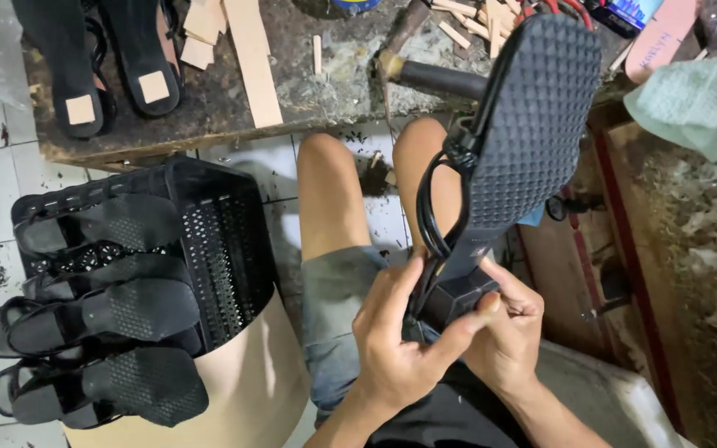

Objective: Assembling sandals by attaching straps to soles using adhesive and a hammer in a workshop environment.

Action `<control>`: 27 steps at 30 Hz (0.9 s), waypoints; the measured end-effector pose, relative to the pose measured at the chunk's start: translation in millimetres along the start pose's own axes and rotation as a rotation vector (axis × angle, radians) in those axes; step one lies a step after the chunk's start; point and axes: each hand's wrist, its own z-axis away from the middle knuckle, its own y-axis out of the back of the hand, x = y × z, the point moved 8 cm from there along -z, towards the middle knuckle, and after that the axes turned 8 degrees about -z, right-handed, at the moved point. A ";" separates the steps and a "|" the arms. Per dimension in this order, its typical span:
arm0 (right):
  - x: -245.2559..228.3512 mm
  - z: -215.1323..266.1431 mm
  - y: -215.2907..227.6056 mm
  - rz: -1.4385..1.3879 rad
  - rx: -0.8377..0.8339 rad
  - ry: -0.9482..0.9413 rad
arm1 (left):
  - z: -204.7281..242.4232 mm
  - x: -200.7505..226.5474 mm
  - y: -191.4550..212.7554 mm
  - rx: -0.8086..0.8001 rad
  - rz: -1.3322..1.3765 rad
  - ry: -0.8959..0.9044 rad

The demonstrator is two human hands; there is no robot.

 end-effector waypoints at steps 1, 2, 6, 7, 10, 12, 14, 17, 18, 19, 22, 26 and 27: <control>-2.6 -0.4 -4.5 -0.051 -0.049 0.049 | -4.4 1.4 0.5 -0.011 0.035 0.036; -5.2 -0.5 -8.7 -0.102 -0.100 0.097 | -8.4 2.9 0.8 -0.021 0.069 0.073; -5.2 2.3 -7.2 -0.065 -0.113 0.121 | -12.3 6.0 3.0 -0.003 0.098 0.057; -5.1 3.0 -7.5 -0.058 -0.116 0.123 | -12.8 7.5 3.6 0.008 0.090 0.036; -5.1 2.7 -9.3 -0.077 -0.125 0.128 | -9.0 4.4 1.6 0.030 0.084 -0.018; -4.9 3.0 -7.0 -0.102 -0.124 0.131 | -2.9 -0.2 0.7 0.035 0.088 -0.049; -2.8 1.2 3.0 0.051 -0.043 0.131 | 3.7 -13.6 -9.9 -0.093 0.082 0.017; -9.6 3.5 3.6 0.262 -0.013 0.181 | -6.8 -8.8 -10.7 -0.168 0.182 0.111; -8.6 4.9 4.2 0.263 -0.012 0.178 | -9.1 -7.1 -8.6 -0.170 0.181 0.115; -11.0 6.9 4.6 0.337 0.002 0.216 | -10.3 -8.7 -10.7 -0.218 0.245 0.173; -13.2 7.0 1.2 0.398 -0.023 0.293 | -9.4 -16.4 -13.8 -0.248 0.323 0.214; -30.8 12.2 -17.7 0.555 -0.138 0.425 | -8.3 -17.6 -5.9 -0.146 0.322 0.258; -31.6 13.4 -16.8 0.557 -0.136 0.419 | -5.2 -18.6 -6.2 -0.149 0.321 0.263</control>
